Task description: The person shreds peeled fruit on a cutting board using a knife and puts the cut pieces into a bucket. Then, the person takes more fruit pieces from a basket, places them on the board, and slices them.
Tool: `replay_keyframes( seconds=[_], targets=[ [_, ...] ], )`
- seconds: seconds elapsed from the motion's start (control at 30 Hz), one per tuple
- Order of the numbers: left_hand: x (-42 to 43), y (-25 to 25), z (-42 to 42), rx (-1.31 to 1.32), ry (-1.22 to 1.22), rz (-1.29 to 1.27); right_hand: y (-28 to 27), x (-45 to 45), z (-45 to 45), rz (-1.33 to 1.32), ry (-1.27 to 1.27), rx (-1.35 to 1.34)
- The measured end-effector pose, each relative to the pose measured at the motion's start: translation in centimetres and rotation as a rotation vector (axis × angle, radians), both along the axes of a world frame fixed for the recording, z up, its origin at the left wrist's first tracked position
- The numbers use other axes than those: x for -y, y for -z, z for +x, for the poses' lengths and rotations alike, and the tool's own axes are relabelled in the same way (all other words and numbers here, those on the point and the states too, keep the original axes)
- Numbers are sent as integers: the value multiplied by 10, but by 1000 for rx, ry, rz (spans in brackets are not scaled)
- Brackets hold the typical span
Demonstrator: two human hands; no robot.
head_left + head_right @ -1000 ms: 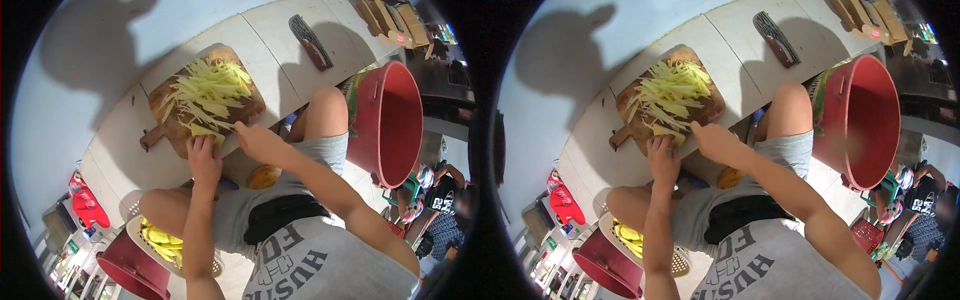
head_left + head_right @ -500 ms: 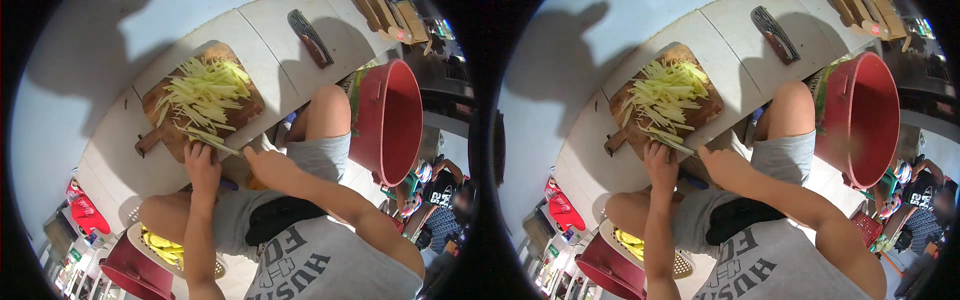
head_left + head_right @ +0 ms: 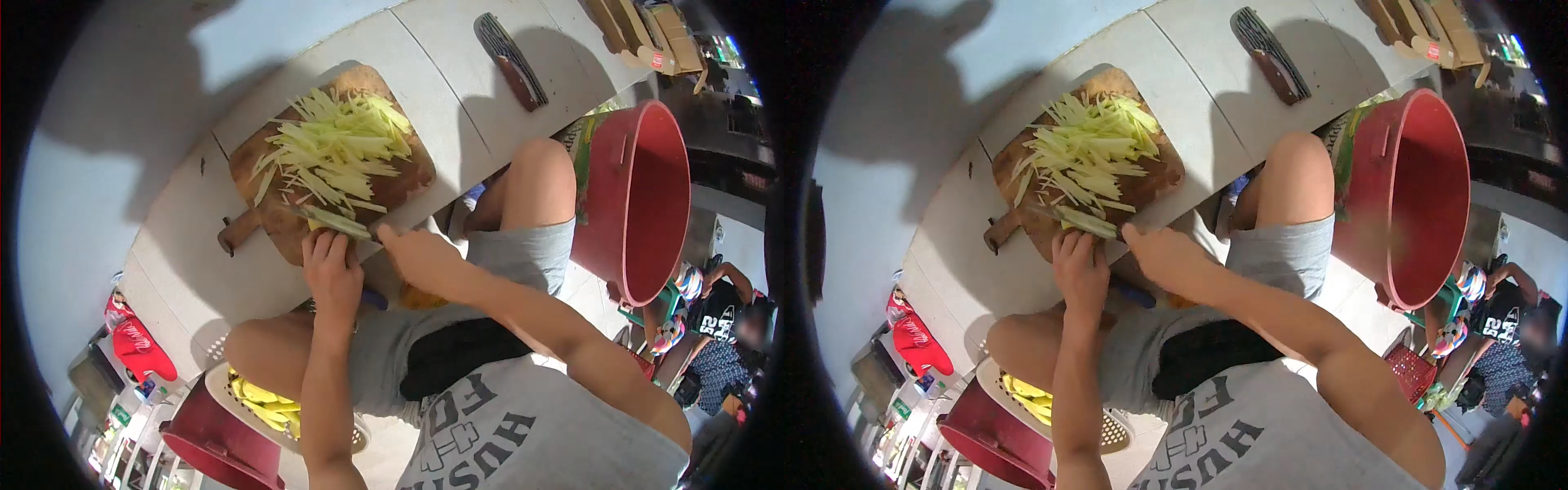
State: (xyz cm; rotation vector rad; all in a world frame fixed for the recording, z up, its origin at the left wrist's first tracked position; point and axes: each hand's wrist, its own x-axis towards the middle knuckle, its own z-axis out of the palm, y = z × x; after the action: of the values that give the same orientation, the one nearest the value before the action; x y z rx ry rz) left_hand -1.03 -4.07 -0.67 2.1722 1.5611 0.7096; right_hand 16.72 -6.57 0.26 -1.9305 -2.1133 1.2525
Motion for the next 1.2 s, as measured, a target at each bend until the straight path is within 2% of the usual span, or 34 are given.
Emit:
replay_keyframes(
  seconds=[0.17,0.37,0.6,0.67,0.77,0.9,1.0,1.07,1.13,1.2],
  targets=[
    [1,1,0,28,18,-18,-24,19,12,-23,-49,-14],
    [0,4,-2,25,19,39,18,-1,-14,-43,29,-1],
    [2,0,-4,6,20,-2,-27,12,5,-46,-29,-25],
    [1,2,-3,15,31,13,-30,12,10,-139,-43,-8],
    [6,3,-5,15,12,51,9,8,-1,-2,-15,-40],
    [6,11,-7,21,15,35,13,4,-11,-56,19,-42],
    [9,5,-6,43,-15,17,26,-11,3,-73,7,-151],
    [14,1,-7,46,-36,-23,40,-13,10,14,7,-298],
    [14,5,-8,-29,-33,93,33,-16,11,-2,15,-286],
    [15,8,-11,-34,-31,65,26,-16,11,-22,21,-273]
  ],
)
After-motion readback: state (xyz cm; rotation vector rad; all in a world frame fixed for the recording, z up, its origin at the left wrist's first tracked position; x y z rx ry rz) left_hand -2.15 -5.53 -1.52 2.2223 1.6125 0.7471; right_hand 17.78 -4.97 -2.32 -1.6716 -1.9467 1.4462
